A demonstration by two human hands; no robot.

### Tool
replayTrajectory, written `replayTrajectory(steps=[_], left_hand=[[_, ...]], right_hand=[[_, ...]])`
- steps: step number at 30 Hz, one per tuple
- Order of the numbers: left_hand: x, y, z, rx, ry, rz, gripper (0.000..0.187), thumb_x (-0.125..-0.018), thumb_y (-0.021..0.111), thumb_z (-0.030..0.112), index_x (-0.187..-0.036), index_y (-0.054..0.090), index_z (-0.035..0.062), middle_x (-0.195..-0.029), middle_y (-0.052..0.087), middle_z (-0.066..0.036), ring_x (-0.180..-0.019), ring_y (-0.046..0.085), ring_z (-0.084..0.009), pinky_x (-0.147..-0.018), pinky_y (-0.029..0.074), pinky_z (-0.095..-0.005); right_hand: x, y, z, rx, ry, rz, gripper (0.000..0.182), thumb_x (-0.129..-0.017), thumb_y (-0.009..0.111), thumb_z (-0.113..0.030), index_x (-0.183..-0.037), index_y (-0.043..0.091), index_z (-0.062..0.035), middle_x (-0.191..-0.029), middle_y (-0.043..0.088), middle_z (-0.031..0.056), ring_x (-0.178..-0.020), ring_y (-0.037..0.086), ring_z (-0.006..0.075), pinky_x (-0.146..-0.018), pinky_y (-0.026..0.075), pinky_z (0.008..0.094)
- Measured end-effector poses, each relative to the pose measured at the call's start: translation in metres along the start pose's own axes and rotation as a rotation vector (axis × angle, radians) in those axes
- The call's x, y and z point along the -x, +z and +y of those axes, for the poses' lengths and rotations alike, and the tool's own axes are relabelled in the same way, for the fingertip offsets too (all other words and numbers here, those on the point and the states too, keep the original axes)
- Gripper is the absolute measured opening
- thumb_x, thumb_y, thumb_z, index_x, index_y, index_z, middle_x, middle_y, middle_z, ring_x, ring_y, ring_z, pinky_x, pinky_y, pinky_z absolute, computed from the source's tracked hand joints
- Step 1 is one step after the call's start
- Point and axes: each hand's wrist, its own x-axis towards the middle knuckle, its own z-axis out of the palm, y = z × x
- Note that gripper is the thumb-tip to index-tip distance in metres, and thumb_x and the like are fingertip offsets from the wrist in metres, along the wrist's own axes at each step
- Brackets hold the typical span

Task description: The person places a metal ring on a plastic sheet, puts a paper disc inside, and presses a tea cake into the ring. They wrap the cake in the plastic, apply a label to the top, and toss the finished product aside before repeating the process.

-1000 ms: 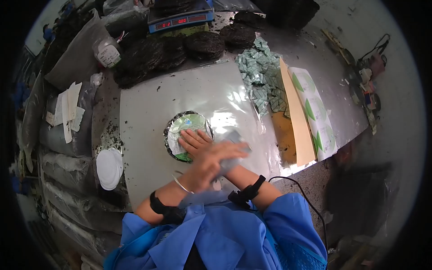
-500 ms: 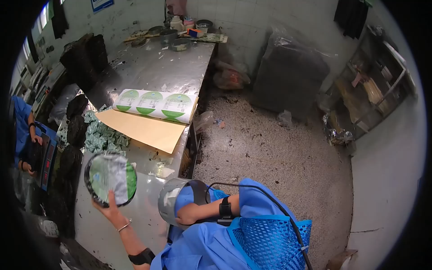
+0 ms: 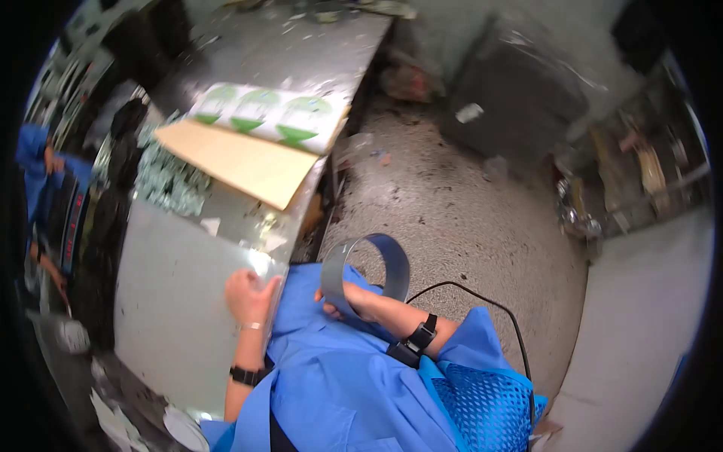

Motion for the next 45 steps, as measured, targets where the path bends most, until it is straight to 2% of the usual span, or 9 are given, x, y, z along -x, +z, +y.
replayTrajectory(steps=[5, 10, 20, 24, 26, 32, 35, 41, 45], left_hand=[[0.004, 0.006, -0.026, 0.288, -0.348, 0.074, 0.024, -0.076, 0.083, 0.024, -0.07, 0.067, 0.0078, -0.071, 0.061, -0.007, -0.073, 0.058, -0.0274, -0.072, 0.048, -0.0403], [0.008, 0.026, -0.025, 0.237, -0.254, 0.074, 0.026, -0.075, 0.084, 0.027, -0.075, 0.066, 0.0086, -0.071, 0.059, -0.005, -0.073, 0.058, -0.0257, -0.073, 0.047, -0.0398], [0.013, 0.029, -0.033, 0.393, -0.227, 0.179, 0.022, -0.085, 0.077, 0.022, -0.072, 0.064, 0.0099, -0.074, 0.064, -0.007, -0.074, 0.062, -0.0244, -0.073, 0.046, -0.0375], [0.04, -0.014, -0.093, 1.541, -1.015, 0.167, 0.026, -0.101, 0.062, 0.03, -0.085, 0.063, 0.0089, -0.074, 0.063, -0.006, -0.078, 0.065, -0.0192, -0.066, 0.051, -0.034], [0.04, -0.089, -0.171, 2.47, -0.783, 0.344, 0.03, -0.105, 0.055, 0.033, -0.091, 0.061, 0.007, -0.081, 0.064, -0.005, -0.075, 0.065, -0.0175, -0.067, 0.054, -0.0324], [-0.046, -0.25, -0.098, 1.324, -0.567, -0.012, 0.018, -0.094, 0.069, 0.009, -0.107, 0.065, -0.0024, -0.086, 0.071, -0.008, -0.075, 0.07, -0.0125, -0.067, 0.056, -0.0261], [-0.022, -0.135, -0.069, 1.497, -0.467, -0.154, 0.019, -0.1, 0.063, 0.011, -0.115, 0.064, -0.0018, -0.081, 0.072, -0.008, -0.076, 0.069, -0.01, -0.071, 0.057, -0.0251], [0.03, -0.035, -0.097, 0.497, 0.272, -0.002, 0.074, -0.089, 0.07, 0.026, -0.153, 0.04, 0.0048, -0.149, 0.046, -0.02, -0.135, 0.048, -0.0334, -0.114, 0.041, -0.0414], [0.089, -0.134, -0.106, 0.106, 0.17, 0.348, 0.029, -0.082, 0.076, 0.018, -0.107, 0.07, 0.0029, -0.117, 0.068, -0.014, -0.112, 0.064, -0.0325, -0.104, 0.051, -0.0428]], right_hand=[[0.045, 0.013, -0.024, -0.166, -0.09, -0.245, 0.108, -0.089, 0.021, -0.088, -0.149, 0.039, -0.0005, -0.119, 0.066, 0.0237, -0.107, 0.069, 0.0316, -0.099, 0.053, 0.0413], [0.062, 0.05, -0.099, 0.062, -0.499, 0.202, 0.073, -0.1, 0.059, -0.045, -0.152, 0.034, -0.0013, -0.12, 0.065, 0.0263, -0.11, 0.068, 0.0373, -0.094, 0.056, 0.0535], [-0.011, 0.135, -0.179, 0.525, -0.938, 0.265, 0.05, -0.104, 0.052, -0.013, -0.148, 0.038, 0.0058, -0.121, 0.067, 0.0246, -0.11, 0.068, 0.03, -0.097, 0.054, 0.0428], [-0.046, 0.163, -0.182, 0.964, -0.993, 0.265, 0.04, -0.1, 0.058, -0.011, -0.137, 0.053, 0.0033, -0.109, 0.071, 0.0228, -0.1, 0.072, 0.0275, -0.088, 0.056, 0.037], [-0.07, 0.185, -0.154, 1.664, -0.891, 0.214, 0.034, -0.092, 0.064, -0.01, -0.126, 0.065, -0.0061, -0.087, 0.071, 0.0215, -0.079, 0.072, 0.0322, -0.067, 0.058, 0.0398], [-0.157, 0.301, -0.052, 2.126, -0.655, -0.553, 0.045, -0.091, 0.052, -0.014, -0.135, 0.063, -0.0195, -0.086, 0.073, 0.0121, -0.079, 0.073, 0.0309, -0.071, 0.058, 0.0409], [-0.164, 0.313, -0.027, 1.647, -1.738, -0.357, 0.043, -0.092, 0.059, -0.018, -0.135, 0.061, -0.0143, -0.096, 0.073, 0.0169, -0.087, 0.071, 0.0356, -0.079, 0.057, 0.0425], [-0.1, 0.264, -0.095, 1.227, -0.776, -1.14, 0.037, -0.093, 0.064, -0.02, -0.126, 0.065, -0.0055, -0.102, 0.072, 0.017, -0.093, 0.07, 0.0335, -0.087, 0.054, 0.0412], [-0.176, 0.235, -0.133, 1.29, -1.113, -0.207, 0.03, -0.097, 0.058, -0.003, -0.126, 0.063, 0.0017, -0.112, 0.071, 0.0191, -0.104, 0.068, 0.0317, -0.093, 0.051, 0.0389]])
